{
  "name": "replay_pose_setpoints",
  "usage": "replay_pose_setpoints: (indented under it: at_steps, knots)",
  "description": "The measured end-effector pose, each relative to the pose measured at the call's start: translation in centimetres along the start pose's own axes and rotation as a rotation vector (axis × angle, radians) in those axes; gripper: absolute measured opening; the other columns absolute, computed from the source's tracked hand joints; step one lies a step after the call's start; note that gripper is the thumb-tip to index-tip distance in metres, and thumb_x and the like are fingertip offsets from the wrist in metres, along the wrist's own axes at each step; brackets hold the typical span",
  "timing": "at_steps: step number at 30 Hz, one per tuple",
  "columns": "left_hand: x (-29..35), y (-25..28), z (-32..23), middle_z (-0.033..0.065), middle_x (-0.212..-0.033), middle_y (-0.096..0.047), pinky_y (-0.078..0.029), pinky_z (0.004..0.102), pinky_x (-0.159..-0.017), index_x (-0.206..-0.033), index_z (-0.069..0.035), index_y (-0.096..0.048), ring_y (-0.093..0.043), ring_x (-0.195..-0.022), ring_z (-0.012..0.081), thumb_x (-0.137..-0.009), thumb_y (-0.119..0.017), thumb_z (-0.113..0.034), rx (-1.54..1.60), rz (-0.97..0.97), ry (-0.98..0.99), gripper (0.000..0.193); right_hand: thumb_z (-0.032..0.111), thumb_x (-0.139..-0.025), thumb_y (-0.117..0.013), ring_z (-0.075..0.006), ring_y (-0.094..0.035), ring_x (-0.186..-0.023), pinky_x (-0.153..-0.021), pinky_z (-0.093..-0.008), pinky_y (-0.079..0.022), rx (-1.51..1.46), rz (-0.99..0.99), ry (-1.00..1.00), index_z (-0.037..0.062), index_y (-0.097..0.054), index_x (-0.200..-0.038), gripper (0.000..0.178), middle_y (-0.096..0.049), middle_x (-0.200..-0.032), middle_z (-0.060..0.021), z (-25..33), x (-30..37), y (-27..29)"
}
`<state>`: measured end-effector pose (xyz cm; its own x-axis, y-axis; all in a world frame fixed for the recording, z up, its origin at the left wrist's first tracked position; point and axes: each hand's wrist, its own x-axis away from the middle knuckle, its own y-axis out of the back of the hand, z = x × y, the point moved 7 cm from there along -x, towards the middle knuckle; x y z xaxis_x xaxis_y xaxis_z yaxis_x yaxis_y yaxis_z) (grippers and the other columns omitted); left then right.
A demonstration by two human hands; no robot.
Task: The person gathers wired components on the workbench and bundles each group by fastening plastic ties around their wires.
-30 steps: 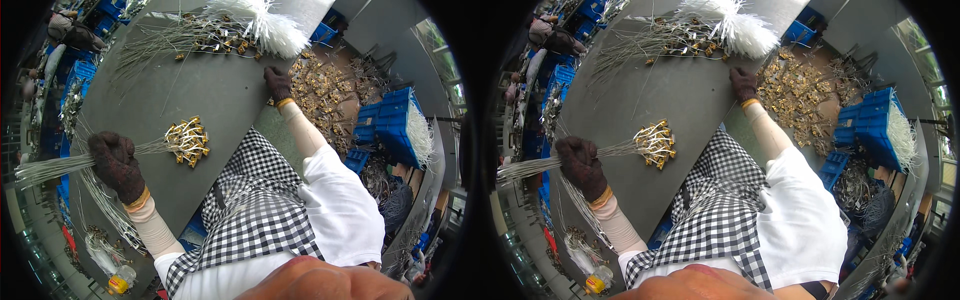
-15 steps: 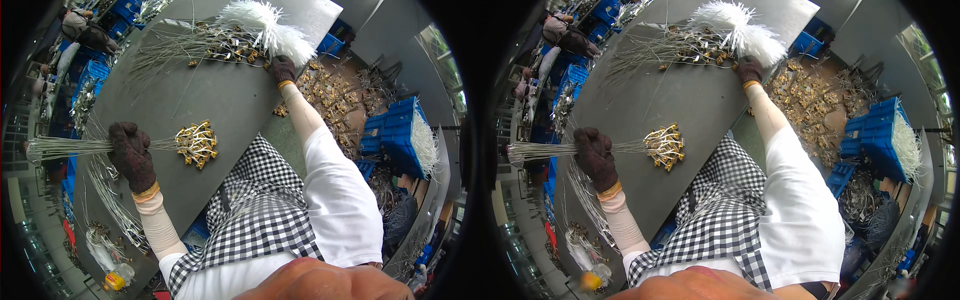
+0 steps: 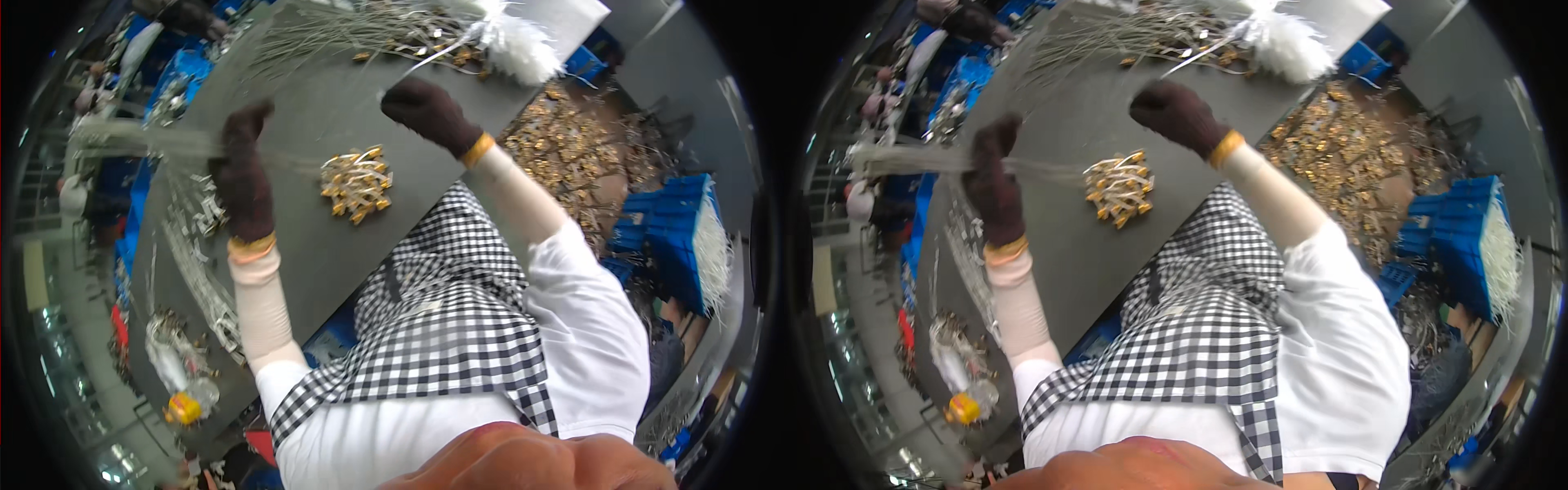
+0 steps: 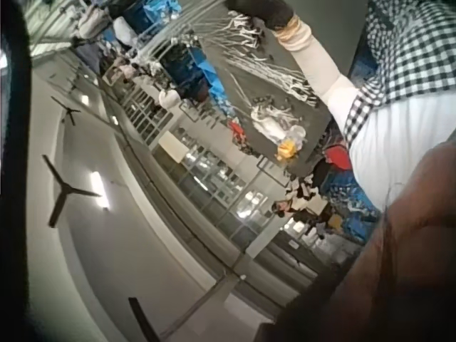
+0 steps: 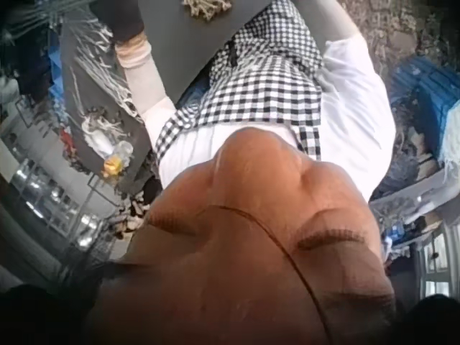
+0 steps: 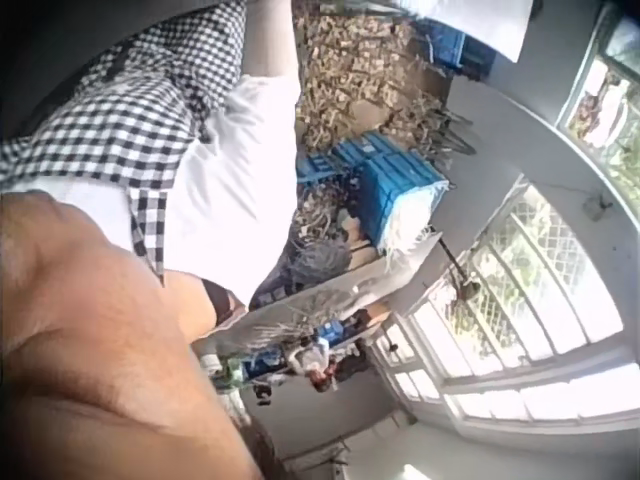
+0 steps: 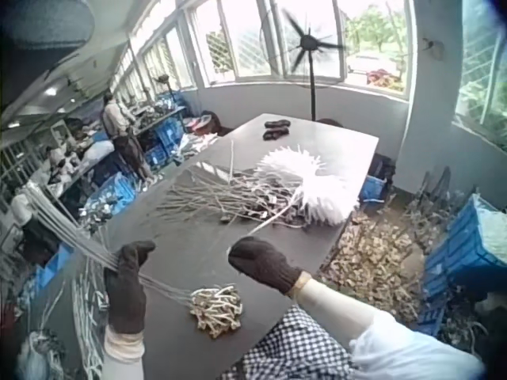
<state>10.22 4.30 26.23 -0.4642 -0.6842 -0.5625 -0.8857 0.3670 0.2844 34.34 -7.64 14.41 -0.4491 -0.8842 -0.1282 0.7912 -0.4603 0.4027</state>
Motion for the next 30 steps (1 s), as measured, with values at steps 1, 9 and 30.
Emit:
replay_pose_setpoints:
  at_steps: [1, 9, 30]
  knots:
    - [-0.4, -0.1, -0.4, 0.0099, -0.107, -0.073, -0.053, 0.0295, -0.085, -0.119, 0.002, -0.07, -0.07, -0.095, 0.019, -0.109, -0.047, -0.033, -0.032, 0.004, -0.004, 0.042, 0.019, -0.092, -0.073, -0.0144, -0.068, -0.078, -0.072, -0.0306, -0.056, 0.163, 0.029, 0.217, 0.0071, -0.072, -0.109, 0.022, -0.071, -0.09, -0.007, 3.3, -1.8, -1.0]
    - [-0.3, -0.1, 0.1, 0.0116, -0.124, -0.069, -0.05, 0.0331, -0.098, -0.131, 0.003, -0.064, -0.066, -0.112, 0.024, -0.109, -0.048, -0.025, -0.062, 0.065, 0.065, 0.039, 0.022, -0.094, -0.071, -0.0122, -0.064, -0.091, -0.083, -0.0299, -0.055, -0.385, 0.58, 0.428, 0.0038, -0.068, -0.127, 0.037, -0.072, -0.107, -0.0045, 16.5, -2.7, -6.1]
    - [0.4, -0.8, 2.8, 0.0125, -0.101, -0.075, -0.057, 0.0335, -0.065, -0.134, -0.008, -0.054, -0.07, -0.069, 0.0179, -0.092, -0.057, 0.004, -0.412, 0.741, -0.021, 0.044, 0.006, -0.085, -0.07, -0.0277, -0.067, -0.097, -0.086, -0.0377, -0.055, -0.39, 0.346, 0.734, 0.0028, -0.066, -0.119, 0.034, -0.069, -0.112, -0.0122, 11.8, 12.3, -9.1]
